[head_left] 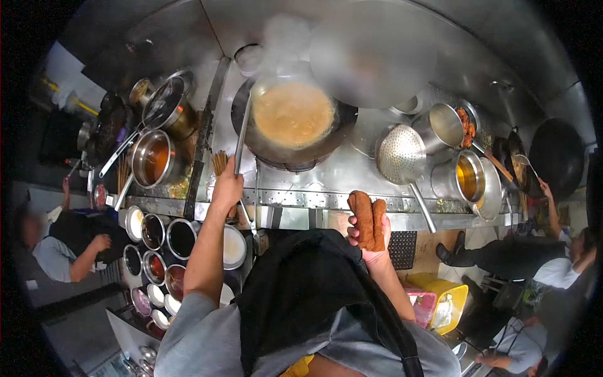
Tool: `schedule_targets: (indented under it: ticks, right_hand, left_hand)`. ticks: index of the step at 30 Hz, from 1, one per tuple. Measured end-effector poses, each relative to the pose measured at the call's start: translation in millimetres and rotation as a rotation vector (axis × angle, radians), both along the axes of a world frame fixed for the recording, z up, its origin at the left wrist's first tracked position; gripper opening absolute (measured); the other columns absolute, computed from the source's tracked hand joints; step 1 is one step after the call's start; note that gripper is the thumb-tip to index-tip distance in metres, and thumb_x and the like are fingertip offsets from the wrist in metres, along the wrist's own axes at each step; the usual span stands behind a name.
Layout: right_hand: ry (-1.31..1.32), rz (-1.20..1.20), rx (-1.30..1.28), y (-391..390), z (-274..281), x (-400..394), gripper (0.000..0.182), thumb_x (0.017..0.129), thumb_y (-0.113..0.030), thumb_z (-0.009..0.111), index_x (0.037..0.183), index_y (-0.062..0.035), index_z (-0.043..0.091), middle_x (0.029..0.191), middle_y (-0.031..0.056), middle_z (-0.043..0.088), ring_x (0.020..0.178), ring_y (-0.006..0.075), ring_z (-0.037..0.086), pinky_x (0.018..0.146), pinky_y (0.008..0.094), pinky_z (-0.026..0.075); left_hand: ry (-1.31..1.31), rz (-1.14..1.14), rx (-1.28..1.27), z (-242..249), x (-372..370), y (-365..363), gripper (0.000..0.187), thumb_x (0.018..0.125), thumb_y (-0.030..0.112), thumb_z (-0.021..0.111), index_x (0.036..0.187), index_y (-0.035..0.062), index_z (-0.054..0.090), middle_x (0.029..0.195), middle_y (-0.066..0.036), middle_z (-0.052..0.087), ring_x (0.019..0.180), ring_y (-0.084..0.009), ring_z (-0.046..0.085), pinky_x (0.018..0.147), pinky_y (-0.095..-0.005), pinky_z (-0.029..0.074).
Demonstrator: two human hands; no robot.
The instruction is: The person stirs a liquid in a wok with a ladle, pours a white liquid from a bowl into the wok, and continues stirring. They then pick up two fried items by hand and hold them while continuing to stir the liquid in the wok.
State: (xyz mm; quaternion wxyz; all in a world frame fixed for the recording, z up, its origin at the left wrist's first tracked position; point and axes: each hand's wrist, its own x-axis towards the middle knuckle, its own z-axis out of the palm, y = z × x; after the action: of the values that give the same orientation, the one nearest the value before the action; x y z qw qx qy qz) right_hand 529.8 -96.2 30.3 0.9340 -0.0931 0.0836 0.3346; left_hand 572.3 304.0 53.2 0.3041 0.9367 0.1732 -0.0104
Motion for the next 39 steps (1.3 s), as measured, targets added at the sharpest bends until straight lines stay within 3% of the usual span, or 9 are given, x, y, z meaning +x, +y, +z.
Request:
schedule_targets:
  ticks: [3,8,11,13,17,26,31,34,39]
  right_hand:
    - [-0.003,0.017,0.078,-1.1,14.8,1.4,0.075,0.083,-0.054,0.057,0.14,-0.0093,0.034,0.11,0.0184,0.056,0.08,0.0284,0.056,0.058,0.0387,0.049]
    - [0.006,-0.116,-0.311,-12.4,5.9,-14.6,0.071,0.083,-0.048,0.062,0.137,-0.0084,0.038,0.108,0.0171,0.056,0.078,0.0263,0.055,0.056,0.0328,0.046]
    - [0.037,-0.104,-0.178,-17.4,-0.4,-15.4,0.067,0.082,-0.045,0.063,0.133,-0.0083,0.042,0.103,0.015,0.056,0.075,0.0241,0.053,0.057,0.0326,0.046]
    - [0.054,-0.107,-0.166,-14.2,9.7,-15.3,0.065,0.082,-0.045,0.062,0.132,-0.0081,0.044,0.101,0.0142,0.056,0.073,0.0235,0.052,0.058,0.0326,0.046]
    - [0.062,-0.088,-0.121,-16.3,13.6,-14.9,0.057,0.083,-0.043,0.061,0.127,-0.0094,0.049,0.101,0.0181,0.06,0.074,0.0274,0.057,0.059,0.0363,0.05]
    - [0.102,-0.186,-0.277,-22.9,5.0,-25.3,0.054,0.084,-0.045,0.059,0.126,-0.0109,0.049,0.103,0.0151,0.06,0.077,0.0274,0.058,0.059,0.036,0.05]
    - [0.081,-0.198,-0.296,-26.8,-2.6,-27.4,0.053,0.086,-0.045,0.058,0.126,-0.0114,0.049,0.105,0.014,0.06,0.081,0.0278,0.06,0.059,0.0365,0.05]
    - [0.09,-0.213,-0.328,-21.4,0.2,-27.6,0.052,0.086,-0.045,0.057,0.125,-0.0111,0.049,0.104,0.0133,0.06,0.082,0.0279,0.061,0.058,0.0365,0.049]
    - [0.083,-0.138,-0.281,-15.8,-5.2,-20.5,0.053,0.087,-0.047,0.055,0.124,-0.0094,0.049,0.104,0.013,0.06,0.078,0.0279,0.061,0.054,0.0356,0.049]
  left_hand:
    - [-0.019,-0.003,-0.121,-49.9,-9.2,12.7,0.057,0.087,0.011,0.05,0.14,0.0013,0.035,0.084,-0.021,0.064,0.064,-0.034,0.062,0.063,-0.041,0.051]
    - [0.236,0.102,-0.881,-5.3,-29.1,-22.2,0.05,0.087,0.007,0.047,0.137,0.0008,0.042,0.073,-0.011,0.059,0.046,-0.0158,0.052,0.044,-0.0322,0.045]
    - [0.087,0.042,-0.447,-17.6,-6.5,-14.5,0.048,0.086,0.008,0.051,0.134,0.0059,0.047,0.077,-0.013,0.062,0.051,-0.0181,0.058,0.047,-0.0326,0.048]
    - [-0.396,-0.236,0.16,-74.0,28.9,28.8,0.053,0.086,0.01,0.052,0.138,0.0081,0.043,0.079,-0.014,0.063,0.053,-0.0194,0.061,0.048,-0.0331,0.049]
    - [-0.108,-0.195,0.341,-57.1,66.8,52.6,0.057,0.086,0.013,0.054,0.141,0.0101,0.039,0.078,-0.014,0.063,0.055,-0.0197,0.06,0.051,-0.0335,0.05]
    - [0.492,0.196,-1.69,-20.3,25.7,-5.7,0.021,0.093,0.016,0.053,0.112,0.0209,0.047,0.064,0.006,0.046,0.044,-0.0047,0.039,0.036,-0.0224,0.031]
    - [0.401,0.251,-1.779,-7.0,-17.2,-30.7,0.019,0.092,0.014,0.054,0.106,0.0179,0.044,0.064,0.004,0.047,0.044,-0.0059,0.041,0.035,-0.0232,0.032]
    - [0.275,0.336,-1.505,11.2,-31.6,-37.9,0.049,0.09,0.01,0.053,0.135,0.0115,0.035,0.063,0.001,0.047,0.043,-0.0096,0.043,0.035,-0.0258,0.035]
    - [0.231,0.247,-1.323,26.9,-33.8,-25.0,0.064,0.089,0.008,0.053,0.146,0.0079,0.025,0.063,0.0,0.049,0.041,-0.01,0.045,0.036,-0.0259,0.037]
